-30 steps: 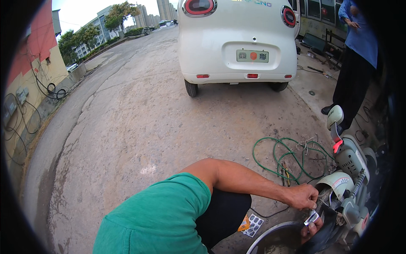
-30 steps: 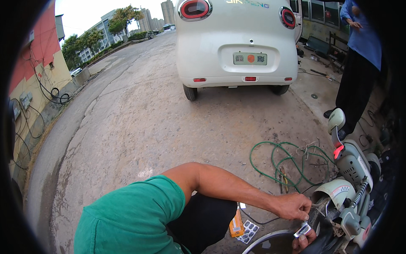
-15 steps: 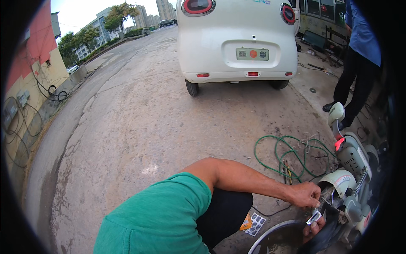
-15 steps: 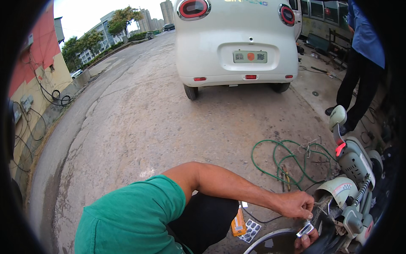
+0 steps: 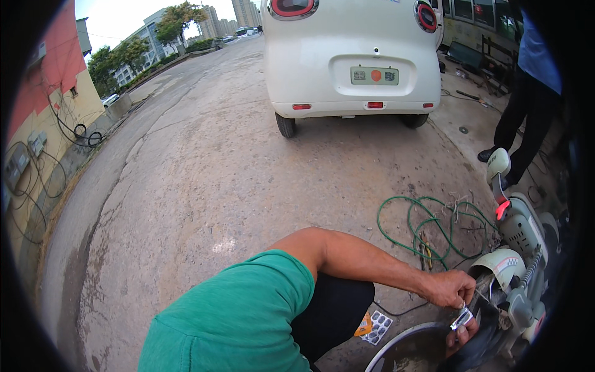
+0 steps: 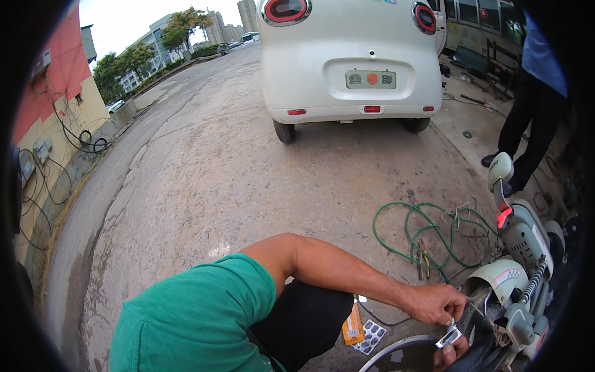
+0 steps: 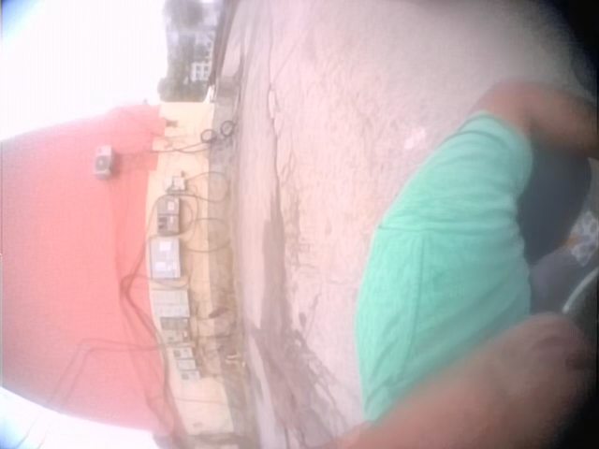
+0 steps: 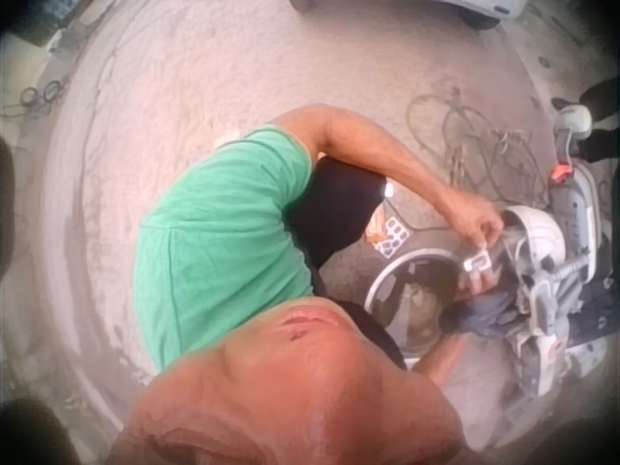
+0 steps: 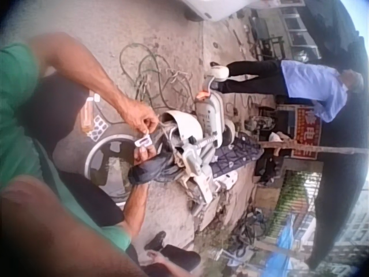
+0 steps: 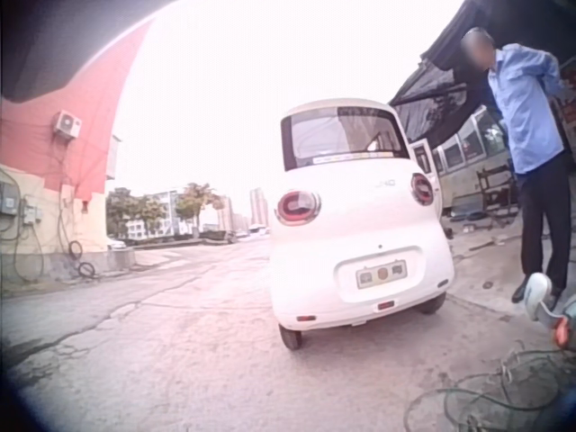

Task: The person uses a red tool to apply a substance to a small patch, then applies glue to a scooter inner tube. They place the patch onto the glued area of the inner tube and press it down.

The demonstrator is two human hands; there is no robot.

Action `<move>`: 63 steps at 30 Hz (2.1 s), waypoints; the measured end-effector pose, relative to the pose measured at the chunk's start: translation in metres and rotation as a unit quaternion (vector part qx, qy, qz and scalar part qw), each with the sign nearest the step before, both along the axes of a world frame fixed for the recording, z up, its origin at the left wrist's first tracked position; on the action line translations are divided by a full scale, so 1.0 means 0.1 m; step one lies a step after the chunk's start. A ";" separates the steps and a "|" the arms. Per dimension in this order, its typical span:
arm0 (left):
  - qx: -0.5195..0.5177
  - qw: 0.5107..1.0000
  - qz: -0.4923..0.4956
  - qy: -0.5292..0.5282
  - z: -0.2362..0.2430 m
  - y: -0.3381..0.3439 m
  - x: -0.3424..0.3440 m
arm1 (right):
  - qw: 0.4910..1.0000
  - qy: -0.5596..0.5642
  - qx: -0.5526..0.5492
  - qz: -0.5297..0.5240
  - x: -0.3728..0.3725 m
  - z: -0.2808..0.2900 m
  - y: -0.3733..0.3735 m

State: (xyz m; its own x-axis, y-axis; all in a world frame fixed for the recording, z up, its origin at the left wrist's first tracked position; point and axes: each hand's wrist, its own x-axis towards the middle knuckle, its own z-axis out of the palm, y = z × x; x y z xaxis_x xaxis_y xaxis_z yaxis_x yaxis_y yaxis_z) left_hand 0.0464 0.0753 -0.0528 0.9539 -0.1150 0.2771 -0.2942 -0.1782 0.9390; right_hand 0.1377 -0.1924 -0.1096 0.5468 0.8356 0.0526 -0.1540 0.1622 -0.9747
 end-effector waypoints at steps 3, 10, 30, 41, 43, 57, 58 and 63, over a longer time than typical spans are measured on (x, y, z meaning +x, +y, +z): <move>-0.042 0.999 -0.004 0.025 -0.04 0.03 -0.03 | 1.000 -0.001 0.016 0.021 0.04 -0.07 0.05; -0.026 0.991 0.046 0.124 0.26 0.05 -0.16 | 1.000 0.004 0.014 -0.006 -0.07 0.02 0.05; -0.020 1.000 0.000 0.019 0.07 0.03 -0.09 | 1.000 0.003 0.012 -0.001 -0.09 0.08 0.07; 0.022 0.999 0.029 -0.012 0.07 0.03 -0.09 | 0.999 0.021 -0.014 -0.022 -0.13 0.09 0.10; 0.025 0.999 0.027 -0.005 0.06 0.01 -0.08 | 1.000 0.017 -0.014 -0.015 -0.10 0.08 0.10; -0.041 0.999 -0.018 0.011 0.00 -0.01 -0.01 | 0.998 0.036 0.008 -0.045 -0.20 0.24 0.13; -0.054 0.997 -0.008 0.046 0.03 0.00 -0.06 | 0.998 0.037 0.012 -0.048 -0.20 0.19 0.12; -0.027 0.993 0.026 0.109 0.07 0.04 -0.10 | 1.000 0.030 -0.002 0.005 -0.05 0.02 0.08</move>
